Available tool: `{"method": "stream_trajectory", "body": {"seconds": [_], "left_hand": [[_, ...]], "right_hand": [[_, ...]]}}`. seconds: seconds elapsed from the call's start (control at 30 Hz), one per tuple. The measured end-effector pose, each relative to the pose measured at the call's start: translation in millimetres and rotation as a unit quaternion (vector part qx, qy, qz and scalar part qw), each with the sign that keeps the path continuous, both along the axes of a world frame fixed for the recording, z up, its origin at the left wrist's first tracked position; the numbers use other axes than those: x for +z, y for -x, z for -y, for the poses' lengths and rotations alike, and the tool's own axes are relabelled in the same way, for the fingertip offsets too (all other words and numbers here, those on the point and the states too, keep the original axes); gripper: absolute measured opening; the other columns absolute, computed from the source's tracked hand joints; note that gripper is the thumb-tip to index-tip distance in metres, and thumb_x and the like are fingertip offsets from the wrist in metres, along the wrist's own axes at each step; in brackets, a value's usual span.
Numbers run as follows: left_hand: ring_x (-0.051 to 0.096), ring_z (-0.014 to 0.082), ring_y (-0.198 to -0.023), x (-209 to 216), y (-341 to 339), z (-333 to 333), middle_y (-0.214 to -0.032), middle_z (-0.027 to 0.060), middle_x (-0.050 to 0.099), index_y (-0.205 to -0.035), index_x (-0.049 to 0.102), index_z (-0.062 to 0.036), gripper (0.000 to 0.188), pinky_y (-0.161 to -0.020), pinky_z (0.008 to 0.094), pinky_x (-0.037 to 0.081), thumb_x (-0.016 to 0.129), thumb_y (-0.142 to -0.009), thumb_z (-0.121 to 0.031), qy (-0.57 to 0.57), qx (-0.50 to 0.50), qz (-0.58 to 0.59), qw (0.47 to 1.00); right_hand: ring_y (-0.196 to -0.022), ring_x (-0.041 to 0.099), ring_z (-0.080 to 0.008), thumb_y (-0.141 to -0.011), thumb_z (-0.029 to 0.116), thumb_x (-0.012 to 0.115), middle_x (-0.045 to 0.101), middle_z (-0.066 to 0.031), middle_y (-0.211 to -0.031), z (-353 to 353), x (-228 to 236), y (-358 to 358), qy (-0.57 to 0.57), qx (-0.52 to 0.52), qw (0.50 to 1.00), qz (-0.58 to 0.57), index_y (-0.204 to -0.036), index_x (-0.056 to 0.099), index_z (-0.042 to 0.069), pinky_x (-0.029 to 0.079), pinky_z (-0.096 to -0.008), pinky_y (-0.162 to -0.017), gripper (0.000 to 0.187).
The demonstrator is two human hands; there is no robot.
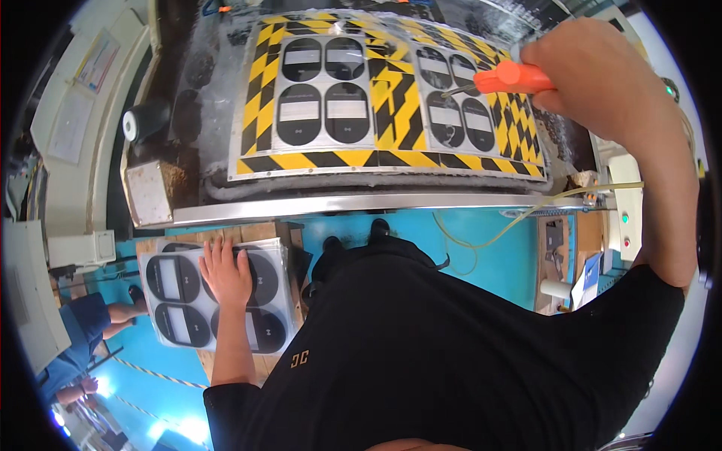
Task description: The person removes plastic sheets from a machine and places them on a wooden table before aligning new sheets onto the platform. They then use an air nozzle to clear the machine bed and reposition a stack of white blocks on the table.
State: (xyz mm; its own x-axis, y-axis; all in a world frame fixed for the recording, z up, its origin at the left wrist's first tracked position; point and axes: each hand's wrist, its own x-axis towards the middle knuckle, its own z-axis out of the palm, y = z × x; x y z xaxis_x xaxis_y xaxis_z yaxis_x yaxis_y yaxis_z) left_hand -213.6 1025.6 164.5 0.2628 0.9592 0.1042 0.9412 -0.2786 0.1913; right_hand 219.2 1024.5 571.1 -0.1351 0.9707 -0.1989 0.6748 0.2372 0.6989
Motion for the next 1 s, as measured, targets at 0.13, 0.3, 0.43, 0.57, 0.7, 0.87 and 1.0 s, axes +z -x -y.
{"method": "stream_trajectory", "body": {"seconds": [0.13,0.3,0.43,0.57,0.7,0.87,1.0], "left_hand": [[0.033,0.0345,-0.142,-6.4,-0.1,-1.8,-0.141,0.0113,0.05,-0.132,0.056,-0.0107,0.042,-0.117,0.0511,0.017,0.054,-0.095,-0.031,-0.007,0.001,-0.007,1.0],[0.033,0.0345,-0.142,-4.8,0.8,-0.3,-0.141,0.0111,0.051,-0.132,0.056,-0.0101,0.042,-0.117,0.0517,0.018,0.054,-0.096,-0.031,-0.009,0.0,-0.01,1.0],[0.033,0.0344,-0.142,-4.0,1.3,-2.9,-0.141,0.0111,0.051,-0.132,0.056,-0.0099,0.042,-0.117,0.0519,0.017,0.054,-0.096,-0.031,-0.005,-0.006,-0.012,1.0],[0.032,0.034,-0.142,-8.4,1.5,-4.2,-0.141,0.0107,0.05,-0.132,0.055,-0.0102,0.042,-0.117,0.0523,0.016,0.053,-0.095,-0.03,0.005,-0.004,-0.012,1.0],[0.033,0.0342,-0.142,-6.5,-3.1,-5.2,-0.142,0.0112,0.05,-0.133,0.055,-0.0105,0.042,-0.117,0.0524,0.016,0.052,-0.095,-0.029,0.001,-0.006,-0.024,1.0],[0.033,0.0342,-0.141,-10.3,-4.3,-1.2,-0.14,0.0118,0.051,-0.134,0.054,-0.0107,0.042,-0.116,0.0527,0.017,0.051,-0.095,-0.028,-0.005,-0.002,-0.024,1.0],[0.036,0.0345,-0.14,-11.2,-1.7,-0.4,-0.139,0.0114,0.052,-0.134,0.054,-0.0099,0.044,-0.116,0.0527,0.018,0.055,-0.093,-0.026,-0.016,0.005,-0.023,1.0]], "right_hand": [[-0.083,0.064,-0.0327,-0.072,0.016,0.076,0.066,-0.012,-0.079,19.8,-16.4,-35.5,0.004,-0.08,0.997,-0.011,-0.086,0.066,0.007,0.049,-0.0442,-0.075,0.02],[-0.082,0.067,-0.0339,-0.079,0.025,0.072,0.068,-0.0149,-0.083,51.0,-85.3,-89.4,0.039,-0.238,0.965,-0.104,-0.09,0.067,0.009,0.052,-0.0469,-0.073,0.02],[-0.085,0.067,-0.0359,-0.084,0.03,0.07,0.069,-0.0167,-0.087,98.3,-137.1,-130.3,0.029,-0.349,0.923,-0.16,-0.097,0.066,0.009,0.052,-0.0483,-0.075,0.025],[-0.087,0.068,-0.0372,-0.088,0.037,0.066,0.07,-0.0153,-0.093,141.4,-176.0,-172.0,-0.026,-0.429,0.873,-0.229,-0.105,0.064,0.011,0.052,-0.0482,-0.076,0.031],[-0.086,0.067,-0.0389,-0.092,0.037,0.062,0.07,-0.0179,-0.091,150.5,-210.4,-135.3,-0.02,-0.465,0.838,-0.284,-0.108,0.057,0.007,0.051,-0.0506,-0.075,0.035],[-0.085,0.067,-0.0402,-0.094,0.036,0.058,0.069,-0.0204,-0.088,151.0,-227.9,-124.9,0.025,-0.451,0.822,-0.346,-0.106,0.051,0.005,0.051,-0.052,-0.074,0.035],[-0.087,0.066,-0.0439,-0.094,0.038,0.059,0.069,-0.0217,-0.089,138.2,-266.7,-182.3,-0.133,-0.471,0.766,-0.417,-0.106,0.05,0.004,0.05,-0.0542,-0.077,0.037]]}}
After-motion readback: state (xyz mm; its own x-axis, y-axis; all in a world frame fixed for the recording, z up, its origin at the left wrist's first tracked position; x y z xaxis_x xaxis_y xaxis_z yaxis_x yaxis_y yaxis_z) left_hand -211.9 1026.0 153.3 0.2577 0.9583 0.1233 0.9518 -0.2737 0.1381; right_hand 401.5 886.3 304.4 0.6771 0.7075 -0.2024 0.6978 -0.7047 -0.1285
